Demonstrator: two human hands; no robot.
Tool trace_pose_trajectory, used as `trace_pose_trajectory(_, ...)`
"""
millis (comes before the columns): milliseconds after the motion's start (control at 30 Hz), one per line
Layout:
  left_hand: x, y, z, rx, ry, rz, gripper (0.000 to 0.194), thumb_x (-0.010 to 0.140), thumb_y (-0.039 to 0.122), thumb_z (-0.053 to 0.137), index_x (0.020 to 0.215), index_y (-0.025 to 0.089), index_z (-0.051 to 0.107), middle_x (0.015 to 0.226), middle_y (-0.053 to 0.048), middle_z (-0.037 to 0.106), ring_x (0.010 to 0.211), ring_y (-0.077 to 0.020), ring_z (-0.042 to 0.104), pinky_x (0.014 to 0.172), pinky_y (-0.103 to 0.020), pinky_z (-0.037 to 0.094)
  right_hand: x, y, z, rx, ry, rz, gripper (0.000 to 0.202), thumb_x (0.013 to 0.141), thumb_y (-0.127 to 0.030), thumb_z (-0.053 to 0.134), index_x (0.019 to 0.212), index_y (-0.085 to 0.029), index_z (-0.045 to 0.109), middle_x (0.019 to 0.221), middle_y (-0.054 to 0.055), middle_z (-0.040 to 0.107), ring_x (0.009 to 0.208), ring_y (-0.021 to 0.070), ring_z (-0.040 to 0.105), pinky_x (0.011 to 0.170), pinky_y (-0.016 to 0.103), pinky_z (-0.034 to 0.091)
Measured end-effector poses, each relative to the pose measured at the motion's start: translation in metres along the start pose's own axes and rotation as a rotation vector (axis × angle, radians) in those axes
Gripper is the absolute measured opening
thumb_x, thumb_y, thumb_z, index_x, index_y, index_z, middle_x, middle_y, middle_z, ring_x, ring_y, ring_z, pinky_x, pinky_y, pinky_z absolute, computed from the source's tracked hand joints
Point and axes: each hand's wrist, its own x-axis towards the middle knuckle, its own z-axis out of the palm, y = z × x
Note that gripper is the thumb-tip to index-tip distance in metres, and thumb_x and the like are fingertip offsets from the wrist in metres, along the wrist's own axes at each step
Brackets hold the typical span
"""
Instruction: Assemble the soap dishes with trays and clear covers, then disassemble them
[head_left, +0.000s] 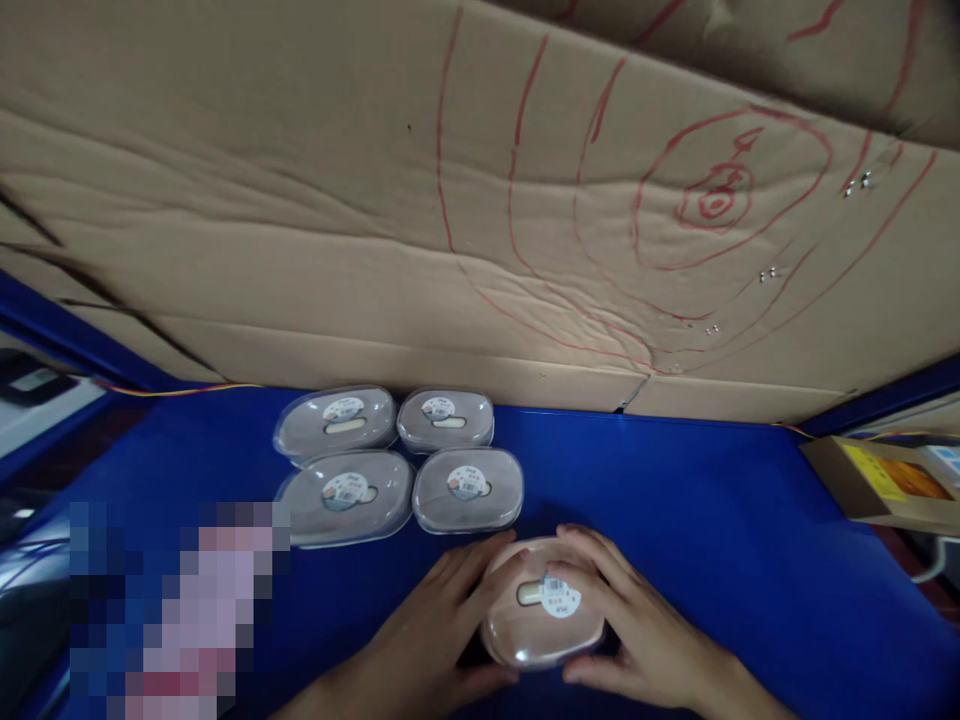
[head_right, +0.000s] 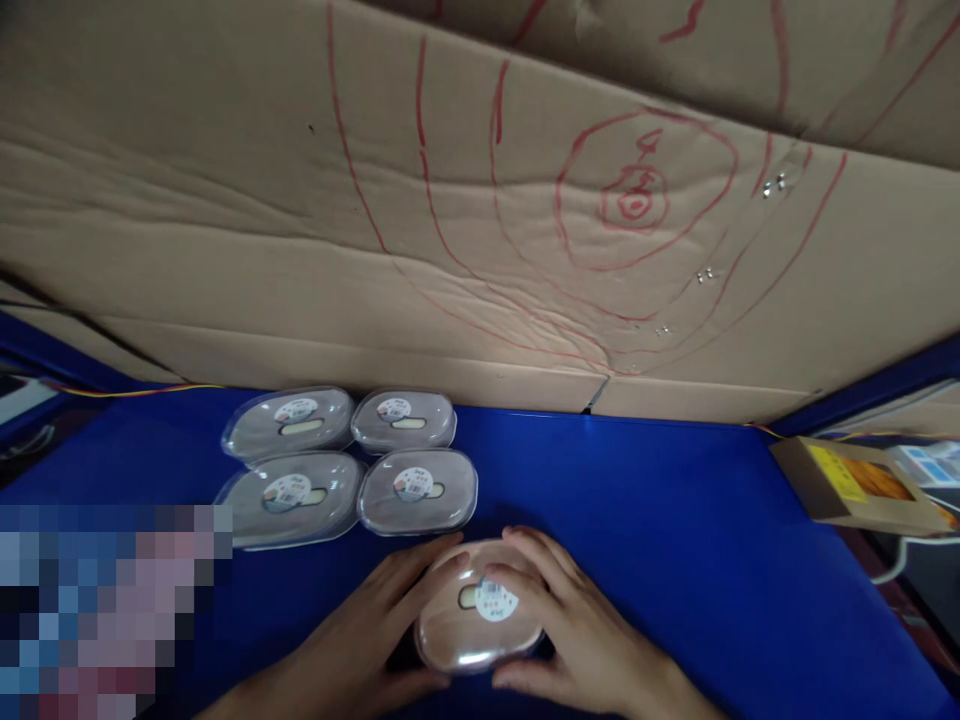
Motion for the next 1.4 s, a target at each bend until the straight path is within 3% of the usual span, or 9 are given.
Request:
trace_pose_trajectory(233,-0.0027,-0.0007,0.0013,0.003,0.034,0.015,0.133,0.076,0.032,0.1,0.174,0.042,0.011,0.17,-0.013,0.046,0.151,-0.0397,0.052,0.119,-0.059,0.053,-0.0053,0.007,0.0104,-0.056,0.134,-0.083,0.09,0.093,-0.062,0.078,0.167,-0.027,0.041,0.178,0.018,0.03,0.162,0.0375,0.035,0.123,0.052,0.047)
trace_pose_trajectory(400,-0.0028,-0.0018,0.0039,-0.003,0.04,0.033,0.13,0.079,0.034,0.098,0.174,0.041,0.01,0.171,-0.014,0.045,0.15,-0.0408,0.052,0.118,-0.06,0.053,-0.0041,0.0064,0.0089,-0.078,0.162,-0.114,0.09,0.092,-0.062,0.08,0.166,-0.026,0.043,0.175,0.019,0.035,0.16,0.038,0.04,0.122,0.051,0.049)
trace_pose_trajectory(667,-0.0022,-0.0006,0.0022,-0.015,0.047,0.021,0.124,0.083,0.043,0.094,0.174,0.042,0.009,0.17,-0.013,0.046,0.149,-0.041,0.054,0.116,-0.06,0.055,-0.0018,0.0034,0.0097,-0.1,0.152,-0.096,0.09,0.094,-0.066,0.075,0.167,-0.028,0.04,0.176,0.017,0.032,0.16,0.0375,0.039,0.121,0.052,0.051)
trace_pose_trajectory(967,-0.0027,-0.0002,0.0044,0.012,0.047,0.0,0.143,0.073,0.033,0.102,0.174,0.041,0.001,0.17,-0.016,0.046,0.149,-0.0423,0.055,0.114,-0.062,0.057,-0.0026,0.0027,0.0094,-0.121,0.168,-0.109,0.089,0.095,-0.064,0.075,0.168,-0.027,0.039,0.177,0.017,0.03,0.16,0.0378,0.038,0.121,0.052,0.051)
trace_pose_trajectory(1400,-0.003,-0.002,0.0028,0.002,0.051,-0.008,0.134,0.078,0.036,0.099,0.174,0.042,0.005,0.169,-0.013,0.048,0.148,-0.0409,0.056,0.115,-0.062,0.056,-0.0013,-0.0016,0.0082,-0.061,0.076,-0.023,0.088,0.094,-0.062,0.077,0.166,-0.027,0.041,0.176,0.019,0.031,0.161,0.0398,0.036,0.123,0.055,0.047)
